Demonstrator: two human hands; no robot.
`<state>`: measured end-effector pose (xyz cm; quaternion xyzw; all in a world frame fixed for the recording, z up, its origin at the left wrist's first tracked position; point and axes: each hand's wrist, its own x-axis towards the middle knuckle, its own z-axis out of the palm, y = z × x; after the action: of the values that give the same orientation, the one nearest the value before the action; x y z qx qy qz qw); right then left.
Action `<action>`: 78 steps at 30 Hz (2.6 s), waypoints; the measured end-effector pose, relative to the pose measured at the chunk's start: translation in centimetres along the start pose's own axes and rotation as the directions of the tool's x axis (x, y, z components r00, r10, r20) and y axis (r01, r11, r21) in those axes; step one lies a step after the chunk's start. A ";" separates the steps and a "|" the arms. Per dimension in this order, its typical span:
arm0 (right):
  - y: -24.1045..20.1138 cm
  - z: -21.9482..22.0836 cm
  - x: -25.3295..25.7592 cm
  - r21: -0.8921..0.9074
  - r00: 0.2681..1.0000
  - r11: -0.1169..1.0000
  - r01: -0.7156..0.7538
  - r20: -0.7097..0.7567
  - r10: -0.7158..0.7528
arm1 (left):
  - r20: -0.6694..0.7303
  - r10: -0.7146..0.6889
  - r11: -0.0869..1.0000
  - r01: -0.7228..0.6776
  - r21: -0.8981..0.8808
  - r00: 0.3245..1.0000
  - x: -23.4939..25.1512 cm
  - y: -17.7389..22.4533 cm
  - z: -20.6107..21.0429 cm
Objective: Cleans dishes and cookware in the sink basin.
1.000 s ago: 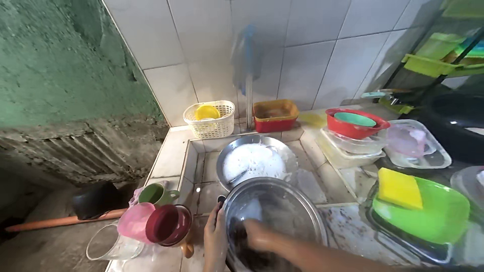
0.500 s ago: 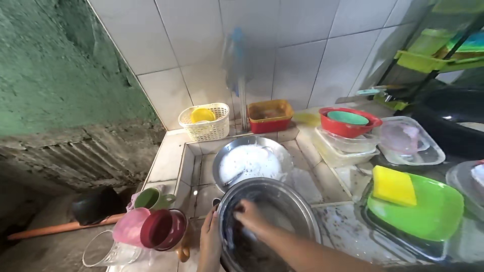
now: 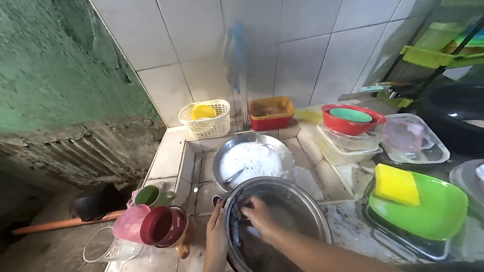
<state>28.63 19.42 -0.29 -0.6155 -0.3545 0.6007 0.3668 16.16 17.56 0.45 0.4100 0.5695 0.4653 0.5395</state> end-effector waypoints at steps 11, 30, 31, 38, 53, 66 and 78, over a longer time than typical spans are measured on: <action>-1.4 -1.9 -0.3 -0.221 0.910 0.947 0.233 0.393 -0.132 | 0.023 -0.023 0.997 0.025 -0.067 0.999 -0.1 -0.6 -0.2; -0.8 -3.7 -3.8 -0.476 0.761 0.821 0.315 0.643 0.081 | 0.054 0.051 0.980 -0.060 0.187 0.997 -0.1 -0.9 -0.5; -1.1 -4.6 -4.2 -0.479 0.698 0.778 0.407 0.712 0.073 | 0.027 0.054 0.980 -0.058 0.189 0.998 -0.2 -0.9 -0.4; -0.6 -5.0 -3.6 -0.462 0.659 0.766 0.446 0.749 0.068 | 0.020 0.080 0.969 -0.083 0.231 0.997 -0.4 -1.2 0.0; -2.3 -6.3 -5.0 -0.533 0.558 0.640 0.553 0.808 0.191 | -0.016 0.112 0.976 -0.107 0.191 0.994 -0.4 -1.6 0.1; -1.3 -7.6 -5.7 -0.510 0.554 0.668 0.542 0.814 0.172 | -0.031 0.076 0.980 -0.069 0.187 0.997 -0.4 -1.1 0.4; 0.2 -2.9 -2.4 -0.778 0.869 0.578 0.247 0.441 0.223 | -0.056 0.050 0.990 -0.042 0.138 0.997 -1.7 -0.9 0.9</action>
<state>31.44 17.11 0.68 -0.5361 -0.6756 0.5030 -0.0570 17.25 15.82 -0.03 0.4450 0.6061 0.4496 0.4822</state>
